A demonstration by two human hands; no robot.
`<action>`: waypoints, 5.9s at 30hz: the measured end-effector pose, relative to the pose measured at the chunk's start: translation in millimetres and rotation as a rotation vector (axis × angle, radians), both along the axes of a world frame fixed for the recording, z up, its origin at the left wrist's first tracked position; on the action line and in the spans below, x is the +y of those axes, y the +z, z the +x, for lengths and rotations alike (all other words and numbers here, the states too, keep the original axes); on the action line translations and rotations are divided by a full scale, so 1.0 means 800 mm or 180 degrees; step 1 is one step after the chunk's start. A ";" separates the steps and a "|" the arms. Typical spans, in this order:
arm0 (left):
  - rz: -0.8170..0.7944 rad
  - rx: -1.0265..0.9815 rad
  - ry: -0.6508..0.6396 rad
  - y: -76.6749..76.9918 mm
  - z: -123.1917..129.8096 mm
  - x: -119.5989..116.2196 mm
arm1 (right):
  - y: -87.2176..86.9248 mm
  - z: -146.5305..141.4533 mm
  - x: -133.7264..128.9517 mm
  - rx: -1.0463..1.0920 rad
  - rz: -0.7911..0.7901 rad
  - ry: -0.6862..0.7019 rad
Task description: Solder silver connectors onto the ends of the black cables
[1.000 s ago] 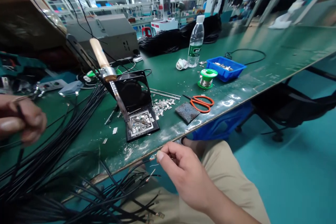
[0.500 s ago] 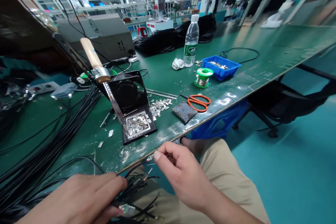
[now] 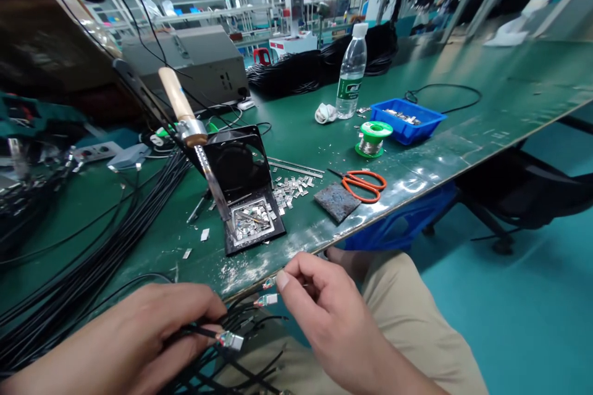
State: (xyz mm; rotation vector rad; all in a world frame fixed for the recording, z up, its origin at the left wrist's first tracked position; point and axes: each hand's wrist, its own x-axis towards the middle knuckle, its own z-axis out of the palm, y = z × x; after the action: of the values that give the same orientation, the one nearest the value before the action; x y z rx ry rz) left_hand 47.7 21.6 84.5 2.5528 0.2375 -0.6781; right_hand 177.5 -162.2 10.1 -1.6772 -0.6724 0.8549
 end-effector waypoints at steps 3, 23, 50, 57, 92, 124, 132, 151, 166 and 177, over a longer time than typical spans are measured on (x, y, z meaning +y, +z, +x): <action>-0.0010 -0.0048 0.0053 -0.003 0.000 0.001 | 0.004 -0.003 0.002 -0.0056 0.0043 -0.0008; -0.0124 -0.0050 0.0077 -0.009 0.001 0.005 | 0.006 -0.005 0.005 -0.0226 0.0156 -0.0021; -0.1083 -0.0218 0.0316 0.003 0.004 0.003 | -0.001 0.018 -0.016 -0.1003 -0.0495 0.0147; -0.1076 -0.0174 0.0417 -0.001 0.007 0.004 | 0.000 0.015 -0.016 -0.0668 -0.0615 0.0301; -0.1156 -0.0284 0.0697 -0.008 0.010 0.006 | 0.027 -0.002 0.023 0.0228 -0.0178 0.0750; -0.1221 -0.0141 0.0725 -0.008 0.013 0.005 | 0.017 -0.004 0.025 -0.0043 -0.0143 0.0724; -0.1240 -0.0157 0.0778 -0.011 0.013 0.006 | 0.016 -0.004 0.023 -0.0047 -0.0154 0.0721; -0.1089 -0.0180 0.0681 -0.009 0.012 0.003 | 0.020 -0.004 0.029 -0.0051 -0.0043 0.0672; -0.1150 -0.0332 0.0817 -0.014 0.013 0.004 | 0.014 -0.003 0.024 -0.0074 0.0002 0.0680; -0.1268 -0.0324 0.1064 -0.019 0.011 0.003 | 0.017 -0.004 0.029 -0.0149 -0.0013 0.0594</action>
State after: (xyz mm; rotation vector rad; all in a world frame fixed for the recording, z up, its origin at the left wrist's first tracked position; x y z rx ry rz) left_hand 56.7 24.0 69.0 2.0937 0.4353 -0.4168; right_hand 174.7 -138.9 24.0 -1.6606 -0.8703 0.9507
